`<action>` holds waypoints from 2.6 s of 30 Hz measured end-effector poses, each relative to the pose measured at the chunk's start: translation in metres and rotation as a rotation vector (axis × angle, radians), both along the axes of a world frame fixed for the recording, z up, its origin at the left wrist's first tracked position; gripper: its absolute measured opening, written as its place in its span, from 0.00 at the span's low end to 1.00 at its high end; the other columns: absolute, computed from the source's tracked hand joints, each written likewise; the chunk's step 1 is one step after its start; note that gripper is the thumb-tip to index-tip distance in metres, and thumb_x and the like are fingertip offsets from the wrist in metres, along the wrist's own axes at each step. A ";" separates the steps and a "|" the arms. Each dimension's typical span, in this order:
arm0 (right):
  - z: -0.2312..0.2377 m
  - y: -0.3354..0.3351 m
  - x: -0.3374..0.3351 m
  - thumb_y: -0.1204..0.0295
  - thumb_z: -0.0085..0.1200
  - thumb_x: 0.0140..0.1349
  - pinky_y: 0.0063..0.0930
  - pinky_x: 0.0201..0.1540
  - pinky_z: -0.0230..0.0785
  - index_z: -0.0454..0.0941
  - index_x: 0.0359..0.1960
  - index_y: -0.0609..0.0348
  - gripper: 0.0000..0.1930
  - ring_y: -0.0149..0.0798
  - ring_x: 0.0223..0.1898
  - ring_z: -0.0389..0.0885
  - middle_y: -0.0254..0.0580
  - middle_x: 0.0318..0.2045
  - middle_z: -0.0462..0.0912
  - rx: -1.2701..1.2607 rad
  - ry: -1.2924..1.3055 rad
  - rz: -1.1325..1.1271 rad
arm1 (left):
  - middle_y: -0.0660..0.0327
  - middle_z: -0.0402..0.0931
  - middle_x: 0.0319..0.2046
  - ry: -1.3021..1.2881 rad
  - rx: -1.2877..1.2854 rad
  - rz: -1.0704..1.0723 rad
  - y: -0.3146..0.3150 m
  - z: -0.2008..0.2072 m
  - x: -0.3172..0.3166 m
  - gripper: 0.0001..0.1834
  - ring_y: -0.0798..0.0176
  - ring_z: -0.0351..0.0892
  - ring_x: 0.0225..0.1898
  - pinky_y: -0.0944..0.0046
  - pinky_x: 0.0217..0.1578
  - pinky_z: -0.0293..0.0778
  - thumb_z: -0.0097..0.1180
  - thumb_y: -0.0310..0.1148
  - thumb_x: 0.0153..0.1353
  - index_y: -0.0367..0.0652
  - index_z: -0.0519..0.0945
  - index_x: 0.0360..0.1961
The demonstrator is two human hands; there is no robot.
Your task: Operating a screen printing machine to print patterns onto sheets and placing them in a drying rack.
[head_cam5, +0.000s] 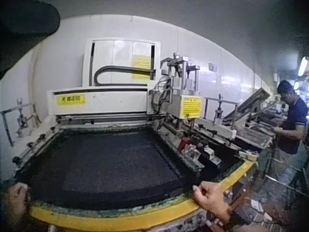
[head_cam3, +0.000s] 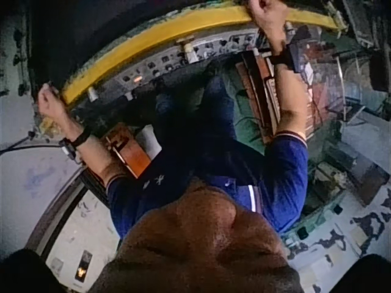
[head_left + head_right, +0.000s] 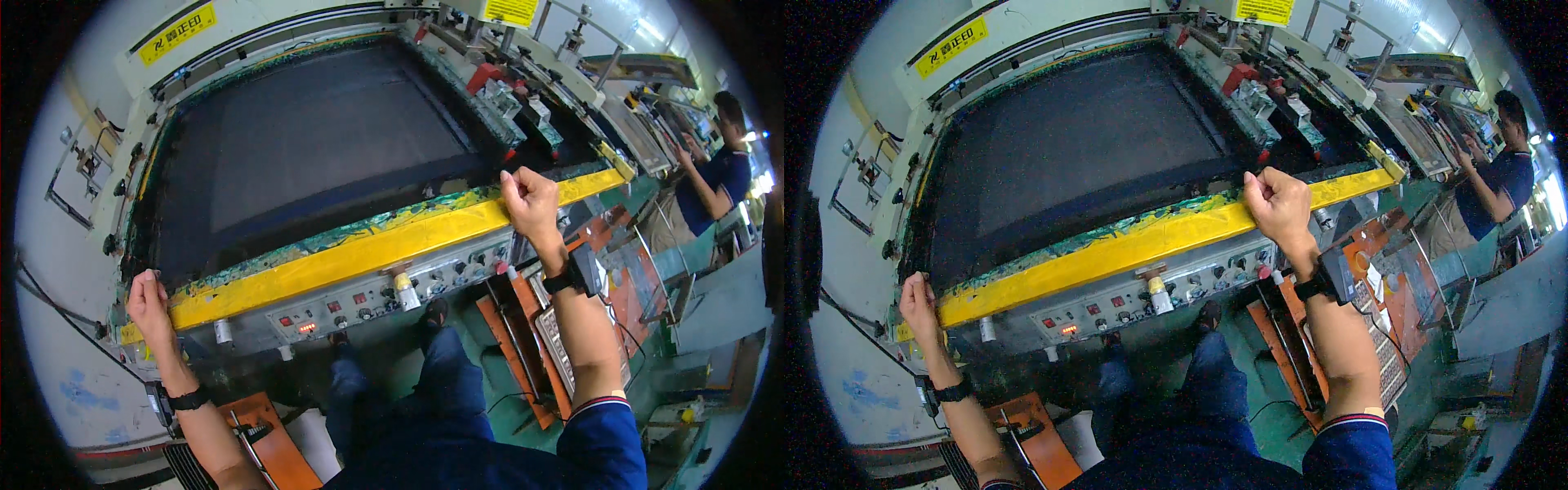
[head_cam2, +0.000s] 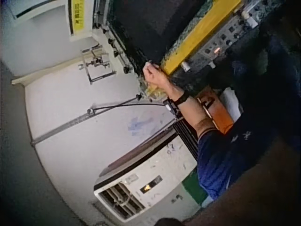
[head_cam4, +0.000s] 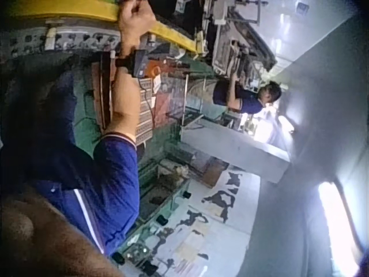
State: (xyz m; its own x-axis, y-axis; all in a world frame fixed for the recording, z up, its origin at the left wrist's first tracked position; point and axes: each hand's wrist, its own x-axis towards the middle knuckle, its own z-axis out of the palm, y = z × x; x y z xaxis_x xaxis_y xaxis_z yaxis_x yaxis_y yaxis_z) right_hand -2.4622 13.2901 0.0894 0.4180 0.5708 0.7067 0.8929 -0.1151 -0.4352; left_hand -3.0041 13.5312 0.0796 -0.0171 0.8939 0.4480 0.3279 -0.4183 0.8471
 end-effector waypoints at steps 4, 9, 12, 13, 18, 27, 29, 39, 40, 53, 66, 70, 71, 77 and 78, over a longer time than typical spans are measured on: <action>0.000 0.000 0.001 0.66 0.58 0.58 0.33 0.17 0.56 0.71 0.15 0.62 0.18 0.41 0.12 0.67 0.46 0.11 0.69 0.015 -0.019 0.012 | 0.73 0.65 0.19 -0.012 -0.032 0.031 -0.005 0.005 0.006 0.12 0.80 0.58 0.21 0.75 0.21 0.51 0.51 0.39 0.69 0.44 0.79 0.32; -0.002 -0.001 0.001 0.67 0.58 0.58 0.33 0.17 0.56 0.71 0.15 0.62 0.17 0.41 0.12 0.66 0.46 0.11 0.69 0.025 0.032 0.019 | 0.73 0.65 0.19 -0.004 -0.018 0.005 -0.007 0.003 0.004 0.11 0.80 0.58 0.21 0.75 0.21 0.51 0.51 0.37 0.68 0.44 0.79 0.33; -0.001 -0.002 0.002 0.67 0.58 0.59 0.33 0.17 0.55 0.71 0.15 0.62 0.17 0.40 0.12 0.65 0.47 0.11 0.68 0.024 0.025 0.021 | 0.73 0.65 0.19 -0.038 0.030 0.001 -0.004 -0.001 0.002 0.10 0.80 0.58 0.21 0.75 0.21 0.51 0.51 0.36 0.68 0.43 0.79 0.34; -0.001 -0.003 0.002 0.68 0.58 0.59 0.33 0.17 0.55 0.71 0.15 0.62 0.17 0.40 0.12 0.66 0.46 0.11 0.68 0.019 0.019 0.010 | 0.73 0.65 0.19 -0.037 0.030 0.006 -0.006 0.002 0.005 0.10 0.80 0.58 0.21 0.75 0.21 0.51 0.51 0.36 0.68 0.43 0.79 0.34; 0.001 -0.004 0.000 0.68 0.58 0.59 0.33 0.17 0.55 0.71 0.15 0.62 0.17 0.40 0.12 0.66 0.46 0.11 0.69 0.035 0.017 0.018 | 0.73 0.65 0.19 -0.036 -0.022 0.046 -0.013 0.008 0.012 0.11 0.80 0.57 0.21 0.75 0.21 0.50 0.50 0.37 0.69 0.43 0.79 0.33; -0.001 -0.005 0.001 0.68 0.57 0.61 0.31 0.18 0.55 0.70 0.16 0.62 0.17 0.36 0.12 0.64 0.44 0.11 0.68 0.023 0.020 0.024 | 0.73 0.65 0.19 -0.108 0.027 0.042 -0.015 0.007 0.012 0.11 0.80 0.57 0.20 0.76 0.21 0.50 0.50 0.37 0.69 0.43 0.79 0.33; 0.000 -0.005 -0.001 0.68 0.57 0.61 0.31 0.17 0.54 0.70 0.16 0.62 0.17 0.35 0.12 0.64 0.43 0.11 0.68 0.019 0.027 0.018 | 0.73 0.65 0.19 -0.099 0.027 0.056 -0.014 0.005 0.011 0.11 0.80 0.57 0.20 0.76 0.20 0.50 0.50 0.37 0.69 0.43 0.79 0.33; -0.004 -0.003 0.002 0.70 0.57 0.62 0.29 0.17 0.51 0.67 0.16 0.62 0.18 0.30 0.13 0.58 0.40 0.11 0.64 0.049 0.019 0.040 | 0.72 0.66 0.19 -0.126 0.051 0.073 -0.015 0.006 0.011 0.13 0.80 0.56 0.18 0.76 0.19 0.50 0.49 0.39 0.69 0.42 0.80 0.35; -0.005 -0.004 0.004 0.70 0.57 0.62 0.28 0.17 0.50 0.67 0.16 0.62 0.18 0.29 0.14 0.58 0.39 0.11 0.63 0.051 0.013 0.038 | 0.72 0.66 0.19 -0.119 0.046 0.087 -0.016 0.007 0.012 0.13 0.80 0.56 0.18 0.76 0.19 0.50 0.49 0.40 0.69 0.42 0.80 0.35; -0.004 -0.006 0.004 0.70 0.57 0.62 0.29 0.18 0.51 0.68 0.17 0.63 0.17 0.29 0.13 0.58 0.40 0.11 0.64 0.055 0.006 0.038 | 0.72 0.67 0.19 -0.174 0.062 0.097 -0.017 0.005 0.012 0.13 0.81 0.58 0.19 0.77 0.19 0.51 0.48 0.38 0.70 0.42 0.80 0.35; -0.003 -0.012 0.009 0.71 0.55 0.63 0.29 0.19 0.54 0.70 0.19 0.64 0.15 0.30 0.15 0.60 0.42 0.13 0.66 0.038 0.010 0.046 | 0.71 0.67 0.19 -0.154 0.103 0.082 -0.020 0.008 0.016 0.14 0.79 0.59 0.19 0.76 0.20 0.53 0.47 0.38 0.70 0.41 0.80 0.34; -0.011 -0.015 -0.028 0.76 0.57 0.57 0.31 0.21 0.58 0.72 0.22 0.61 0.08 0.40 0.18 0.69 0.43 0.18 0.69 0.036 -0.163 0.262 | 0.70 0.68 0.19 -0.150 0.085 0.063 -0.020 0.008 0.017 0.15 0.79 0.60 0.19 0.75 0.20 0.54 0.47 0.38 0.71 0.40 0.80 0.33; -0.006 -0.013 -0.044 0.76 0.57 0.55 0.32 0.21 0.59 0.72 0.22 0.61 0.07 0.41 0.18 0.70 0.42 0.17 0.68 0.028 -0.160 0.323 | 0.70 0.68 0.18 -0.147 0.103 0.063 -0.018 0.008 0.016 0.15 0.78 0.60 0.20 0.75 0.21 0.54 0.47 0.38 0.71 0.40 0.79 0.33; -0.011 0.007 -0.069 0.75 0.57 0.58 0.32 0.20 0.57 0.69 0.19 0.62 0.12 0.40 0.16 0.66 0.44 0.15 0.67 0.064 -0.007 0.193 | 0.71 0.68 0.18 -0.218 0.075 0.046 -0.017 0.006 0.013 0.15 0.79 0.59 0.20 0.76 0.20 0.54 0.47 0.39 0.71 0.40 0.79 0.33; -0.012 0.008 -0.069 0.75 0.57 0.58 0.32 0.20 0.57 0.69 0.19 0.62 0.12 0.40 0.16 0.66 0.44 0.15 0.67 0.065 -0.005 0.196 | 0.71 0.68 0.18 -0.220 0.078 0.052 -0.017 0.006 0.013 0.16 0.79 0.59 0.19 0.76 0.20 0.53 0.47 0.39 0.71 0.40 0.79 0.33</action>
State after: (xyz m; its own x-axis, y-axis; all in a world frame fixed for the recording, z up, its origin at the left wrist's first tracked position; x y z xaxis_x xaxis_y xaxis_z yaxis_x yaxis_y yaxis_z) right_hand -2.5316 13.2977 0.0775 0.2996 0.5943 0.7464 0.8978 0.0891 -0.4313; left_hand -2.9912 13.5145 0.0853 -0.1673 0.8519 0.4962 0.1622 -0.4727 0.8662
